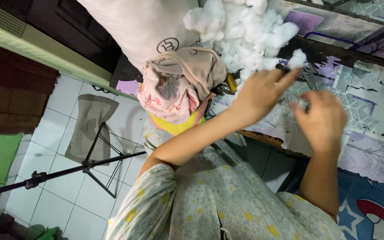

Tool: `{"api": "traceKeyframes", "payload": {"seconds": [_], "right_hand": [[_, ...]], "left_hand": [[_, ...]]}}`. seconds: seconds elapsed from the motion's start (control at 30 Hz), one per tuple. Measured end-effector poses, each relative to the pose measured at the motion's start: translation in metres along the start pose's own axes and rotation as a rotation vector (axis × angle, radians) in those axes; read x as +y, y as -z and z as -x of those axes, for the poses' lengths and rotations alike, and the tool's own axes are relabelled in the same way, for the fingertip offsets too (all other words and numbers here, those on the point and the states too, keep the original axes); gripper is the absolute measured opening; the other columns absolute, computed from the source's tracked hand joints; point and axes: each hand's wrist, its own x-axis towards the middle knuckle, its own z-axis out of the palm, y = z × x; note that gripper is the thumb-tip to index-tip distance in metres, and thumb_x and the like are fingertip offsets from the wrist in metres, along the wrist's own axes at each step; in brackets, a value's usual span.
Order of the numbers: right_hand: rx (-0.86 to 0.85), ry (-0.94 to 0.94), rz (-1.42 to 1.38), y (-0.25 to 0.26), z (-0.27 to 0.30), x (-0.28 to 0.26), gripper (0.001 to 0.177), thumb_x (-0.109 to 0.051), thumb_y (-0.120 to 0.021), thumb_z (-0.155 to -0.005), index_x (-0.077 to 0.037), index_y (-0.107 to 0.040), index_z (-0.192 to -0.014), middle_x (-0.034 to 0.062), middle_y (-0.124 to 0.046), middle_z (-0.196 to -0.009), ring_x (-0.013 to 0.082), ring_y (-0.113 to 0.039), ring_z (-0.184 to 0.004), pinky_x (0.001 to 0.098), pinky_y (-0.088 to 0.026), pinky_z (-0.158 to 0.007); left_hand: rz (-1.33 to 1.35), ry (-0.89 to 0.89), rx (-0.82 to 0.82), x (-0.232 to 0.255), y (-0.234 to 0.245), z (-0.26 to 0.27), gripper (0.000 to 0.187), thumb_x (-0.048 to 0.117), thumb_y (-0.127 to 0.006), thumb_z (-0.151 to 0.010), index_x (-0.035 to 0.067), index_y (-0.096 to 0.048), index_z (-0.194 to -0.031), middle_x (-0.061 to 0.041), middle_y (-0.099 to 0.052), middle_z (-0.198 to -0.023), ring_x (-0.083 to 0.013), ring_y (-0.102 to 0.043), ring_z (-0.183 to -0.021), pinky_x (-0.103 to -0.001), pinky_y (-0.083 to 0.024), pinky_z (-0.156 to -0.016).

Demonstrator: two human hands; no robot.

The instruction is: The person stuffs a plush unicorn toy with white cotton batting. They repeatedly pull cotton from a nearby pile, insert it into the toy's opening, and adjust the fabric to distribute the filling. The person also uses scissors to trim a small thread on the toy's surface.

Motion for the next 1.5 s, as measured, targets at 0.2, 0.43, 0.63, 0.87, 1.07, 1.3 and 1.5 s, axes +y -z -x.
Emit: {"api": "traceKeyframes", "payload": {"seconds": [0.2, 0.43, 0.63, 0.87, 1.07, 1.3, 1.5], "right_hand": [[-0.097, 0.05, -0.121, -0.024, -0.002, -0.013, 0.021, -0.026, -0.074, -0.095, -0.008, -0.071, -0.104, 0.0139, -0.07, -0.106, 0.0334, -0.067, -0.099, 0.0445, -0.053, -0.087], [0.174, -0.054, -0.085, -0.039, -0.006, 0.037, 0.004, -0.007, -0.068, -0.107, -0.005, -0.067, -0.103, 0.0121, -0.068, -0.099, 0.0305, -0.066, -0.094, 0.0438, -0.051, -0.086], [0.205, -0.155, -0.278, 0.0, -0.005, 0.023, 0.006, -0.011, -0.068, -0.108, -0.005, -0.067, -0.109, 0.0113, -0.067, -0.104, 0.0295, -0.064, -0.096, 0.0417, -0.049, -0.089], [0.107, 0.214, -0.296, 0.016, -0.008, -0.032, 0.042, -0.017, -0.079, -0.086, -0.006, -0.071, -0.126, 0.0172, -0.065, -0.109, 0.0365, -0.063, -0.102, 0.0448, -0.05, -0.088], [0.001, 0.199, -0.508, -0.004, -0.012, -0.016, 0.025, -0.008, -0.068, -0.09, -0.009, -0.074, -0.114, 0.014, -0.071, -0.11, 0.0351, -0.068, -0.103, 0.0428, -0.053, -0.092], [0.112, -0.076, -0.063, -0.007, -0.007, 0.037, 0.02, -0.007, -0.069, -0.104, -0.011, -0.078, -0.121, 0.0108, -0.07, -0.117, 0.0284, -0.064, -0.108, 0.042, -0.049, -0.103], [0.201, 0.02, -0.099, 0.015, -0.013, -0.014, 0.039, -0.004, -0.071, -0.098, -0.006, -0.065, -0.137, 0.0158, -0.048, -0.149, 0.0358, -0.049, -0.133, 0.0486, -0.046, -0.114]], "left_hand": [[-0.014, -0.008, 0.041, -0.018, 0.024, 0.026, 0.054, 0.005, -0.064, -0.084, 0.006, -0.056, -0.138, -0.008, -0.06, -0.113, -0.0285, -0.059, -0.097, -0.041, -0.049, -0.086], [0.061, 0.041, 0.049, -0.014, 0.038, 0.047, 0.042, 0.021, -0.081, -0.078, 0.005, -0.063, -0.113, -0.011, -0.055, -0.111, -0.031, -0.056, -0.098, -0.043, -0.047, -0.083], [0.019, 0.074, 0.17, -0.011, 0.013, 0.04, 0.027, 0.015, -0.078, -0.078, 0.007, -0.068, -0.102, -0.01, -0.057, -0.112, -0.0309, -0.056, -0.098, -0.043, -0.047, -0.082], [0.197, 0.047, 0.211, -0.008, 0.003, 0.035, 0.012, 0.008, -0.074, -0.086, 0.006, -0.074, -0.098, -0.008, -0.06, -0.108, -0.0298, -0.056, -0.093, -0.042, -0.046, -0.08], [0.364, -0.066, 0.077, 0.015, 0.009, 0.044, 0.027, 0.007, -0.069, -0.091, 0.007, -0.067, -0.117, -0.008, -0.06, -0.111, -0.0303, -0.058, -0.099, -0.04, -0.048, -0.084], [0.26, -0.021, 0.049, 0.006, 0.035, 0.066, 0.028, 0.014, -0.075, -0.09, 0.006, -0.065, -0.114, -0.008, -0.06, -0.107, -0.0302, -0.058, -0.095, -0.043, -0.047, -0.082], [0.136, -0.071, 0.156, 0.0, 0.068, 0.078, 0.03, 0.009, -0.077, -0.092, 0.004, -0.066, -0.119, -0.007, -0.06, -0.109, -0.0279, -0.057, -0.092, -0.041, -0.046, -0.081]]}}
